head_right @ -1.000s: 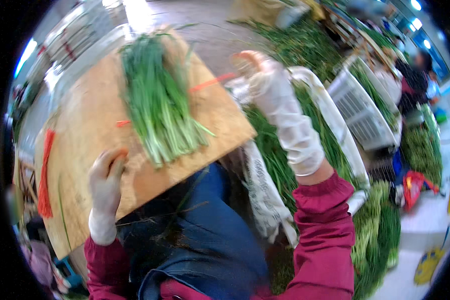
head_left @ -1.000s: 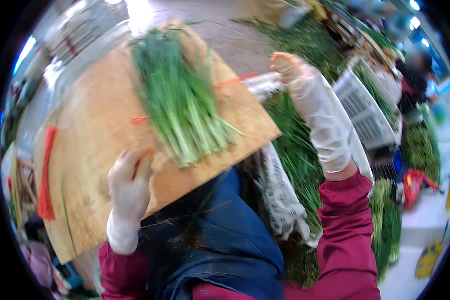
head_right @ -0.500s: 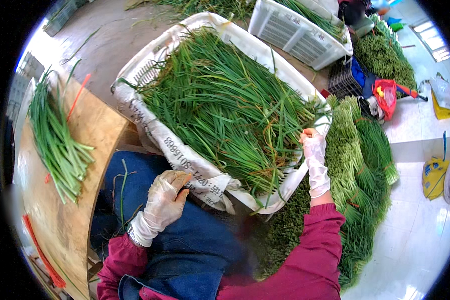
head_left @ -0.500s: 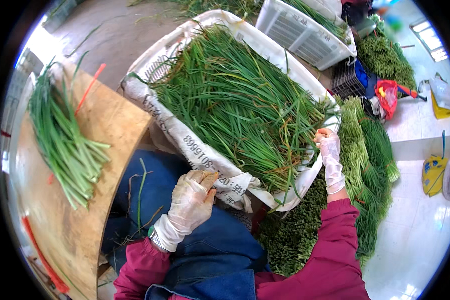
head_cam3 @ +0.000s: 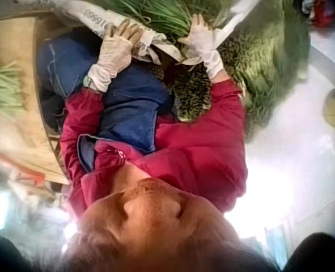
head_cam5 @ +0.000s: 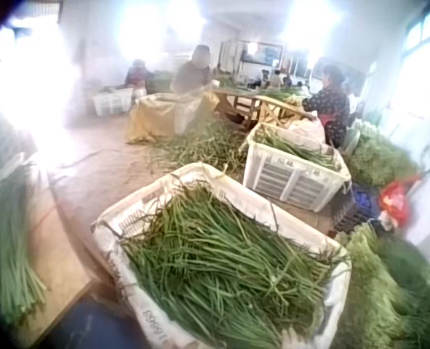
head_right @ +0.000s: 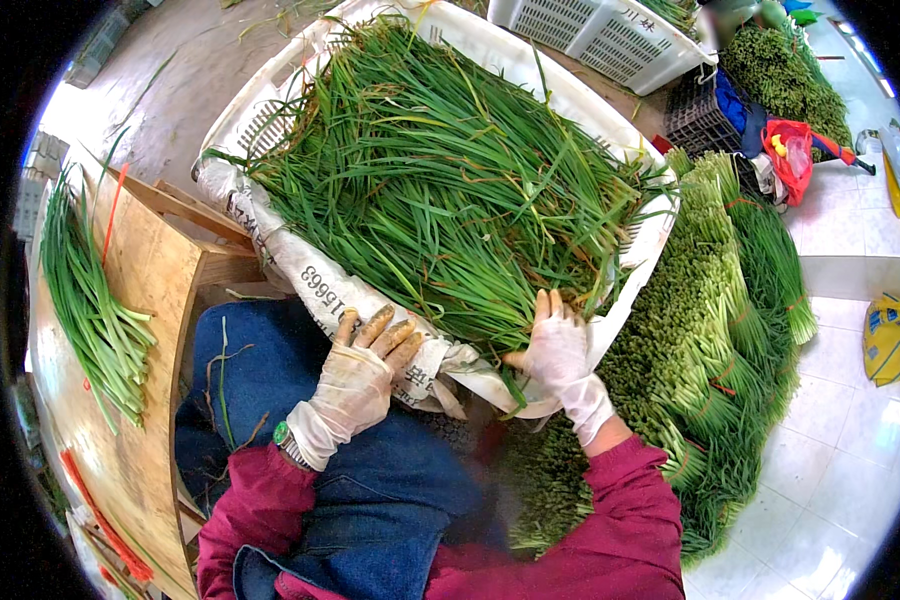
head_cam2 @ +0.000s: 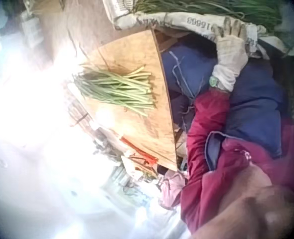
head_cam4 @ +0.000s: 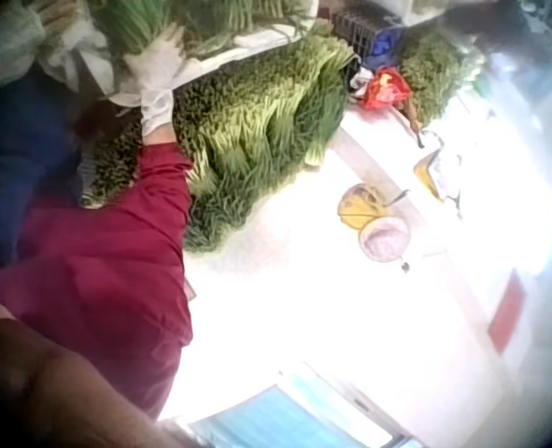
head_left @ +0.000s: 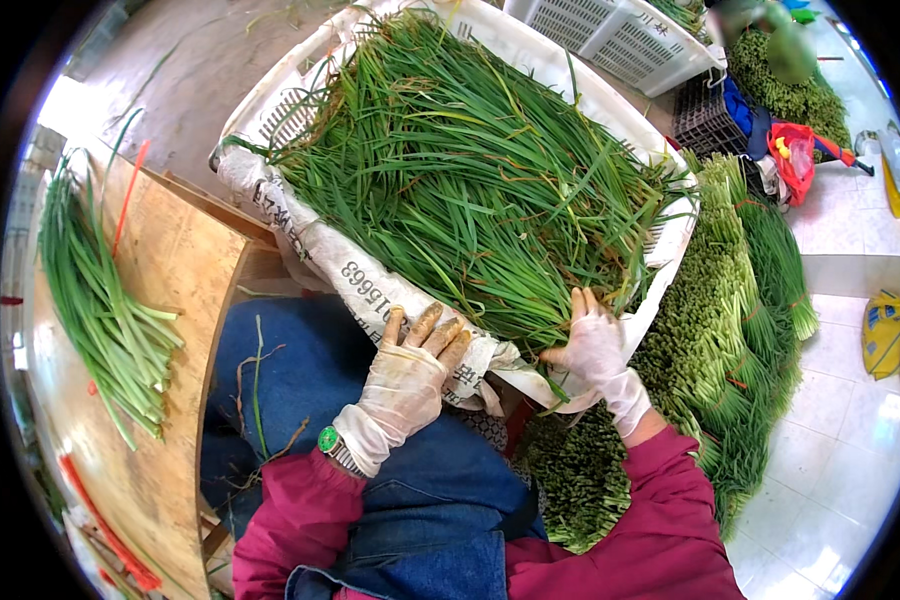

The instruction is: The person cleans and bundles green onions by hand, removing outer layers and securing the bundles with red ties before placing them into a white plastic crate.

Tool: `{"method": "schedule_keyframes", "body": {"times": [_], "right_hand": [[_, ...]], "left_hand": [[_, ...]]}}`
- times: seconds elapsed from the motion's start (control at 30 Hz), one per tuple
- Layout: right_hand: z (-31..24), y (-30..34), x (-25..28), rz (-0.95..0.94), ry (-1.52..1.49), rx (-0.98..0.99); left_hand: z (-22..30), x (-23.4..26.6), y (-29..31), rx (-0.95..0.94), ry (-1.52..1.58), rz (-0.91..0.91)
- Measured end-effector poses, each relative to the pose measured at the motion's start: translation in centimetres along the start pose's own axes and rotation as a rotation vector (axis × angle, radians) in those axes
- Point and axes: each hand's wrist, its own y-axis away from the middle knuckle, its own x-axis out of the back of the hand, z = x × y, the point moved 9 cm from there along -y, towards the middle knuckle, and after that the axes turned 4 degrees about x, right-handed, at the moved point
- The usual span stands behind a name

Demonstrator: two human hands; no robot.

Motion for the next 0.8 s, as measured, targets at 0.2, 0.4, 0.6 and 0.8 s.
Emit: {"method": "schedule_keyframes", "body": {"times": [0.2, 0.4, 0.6, 0.8], "right_hand": [[0.1, -0.5, -3.7, -0.010, 0.082, -0.093], [-0.1, -2.3, -5.0, 0.131, 0.142, -0.024], [0.8, -3.6, -3.7, -0.082, -0.029, 0.091], [0.8, -3.6, -4.8, -0.097, -0.062, 0.008]], "left_hand": [[-0.4, -0.6, 0.1, -0.006, 0.035, 0.009], [-0.6, -0.6, 0.0, -0.020, 0.033, 0.024], [-0.8, -0.5, 0.3, -0.022, 0.066, 0.034], [-0.8, -0.3, 0.3, -0.025, 0.079, 0.058]]}}
